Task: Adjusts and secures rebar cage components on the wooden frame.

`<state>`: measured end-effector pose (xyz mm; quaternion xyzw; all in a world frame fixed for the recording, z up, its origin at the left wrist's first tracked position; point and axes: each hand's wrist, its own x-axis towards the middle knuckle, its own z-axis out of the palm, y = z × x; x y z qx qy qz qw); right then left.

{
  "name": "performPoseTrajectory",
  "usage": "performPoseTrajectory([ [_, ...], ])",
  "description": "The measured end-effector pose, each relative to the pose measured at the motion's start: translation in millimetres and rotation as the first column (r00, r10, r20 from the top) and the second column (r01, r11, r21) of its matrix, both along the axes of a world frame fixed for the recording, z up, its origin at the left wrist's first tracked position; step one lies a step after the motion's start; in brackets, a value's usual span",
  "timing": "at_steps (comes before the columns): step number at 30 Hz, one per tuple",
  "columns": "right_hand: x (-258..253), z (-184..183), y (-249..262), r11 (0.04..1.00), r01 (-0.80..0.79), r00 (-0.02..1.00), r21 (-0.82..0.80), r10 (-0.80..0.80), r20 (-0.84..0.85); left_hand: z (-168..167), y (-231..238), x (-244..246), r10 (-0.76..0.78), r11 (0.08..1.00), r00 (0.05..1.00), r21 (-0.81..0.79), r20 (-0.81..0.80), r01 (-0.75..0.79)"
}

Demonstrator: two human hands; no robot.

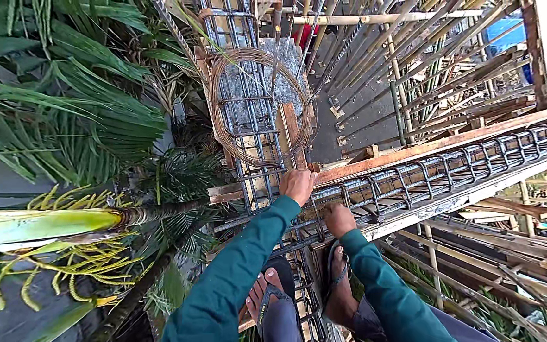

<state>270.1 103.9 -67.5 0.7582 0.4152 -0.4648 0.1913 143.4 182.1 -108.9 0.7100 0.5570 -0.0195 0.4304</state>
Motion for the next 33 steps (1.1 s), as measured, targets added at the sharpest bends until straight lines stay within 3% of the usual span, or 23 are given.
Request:
performPoseTrajectory([
  [3, -4, -8, 11, 1.0, -0.019, 1.0, 0.004, 0.019, -0.012, 7, -19, -14, 0.043, 0.968, 0.987, 0.236, 0.153, -0.079],
  [6, 5, -22, 6, 0.962, 0.25, 0.958, 0.109, -0.23, -0.171, 5, -45, -16, -0.011, 0.927, 0.96, 0.363, 0.279, -0.095],
  [9, 7, -34, -4, 0.856, 0.505, 0.838, 0.109, -0.456, -0.299, -9, -98, -14, -0.076, 0.86, 0.94, 0.498, 0.334, -0.107],
  [14, -4, -35, 6, 0.92, 0.374, 0.915, 0.116, -0.344, -0.212, -36, -148, -29, -0.169, 0.728, 0.966, 0.686, 0.194, -0.011],
  [16, -8, -33, 7, 0.932, 0.348, 0.929, 0.102, -0.328, -0.171, -31, -148, -35, -0.204, 0.788, 0.963, 0.612, 0.174, 0.057],
  [18, -11, -31, 7, 0.932, 0.347, 0.931, 0.102, -0.33, -0.156, -11, -141, -40, -0.212, 0.942, 0.949, 0.309, 0.234, 0.135],
  [20, -11, -28, 9, 0.929, 0.357, 0.929, 0.095, -0.343, -0.141, 7, -123, -44, -0.073, 0.991, 0.938, -0.082, 0.339, 0.107],
  [22, -12, -23, 13, 0.932, 0.353, 0.931, 0.078, -0.343, -0.123, 15, -109, -43, 0.161, 0.947, 0.908, -0.321, 0.387, -0.032],
  [24, -11, -20, 14, 0.946, 0.314, 0.947, 0.076, -0.307, -0.096, 16, -99, -37, 0.279, 0.913, 0.887, -0.389, 0.369, -0.125],
  [30, -11, -23, 8, 0.952, 0.286, 0.957, 0.111, -0.279, -0.077, 21, -88, -21, 0.186, 0.919, 0.979, -0.367, 0.086, -0.142],
  [33, -8, -28, 4, 0.944, 0.294, 0.954, 0.149, -0.282, -0.098, 23, -91, -15, 0.179, 0.939, 0.981, -0.311, 0.072, -0.149],
])
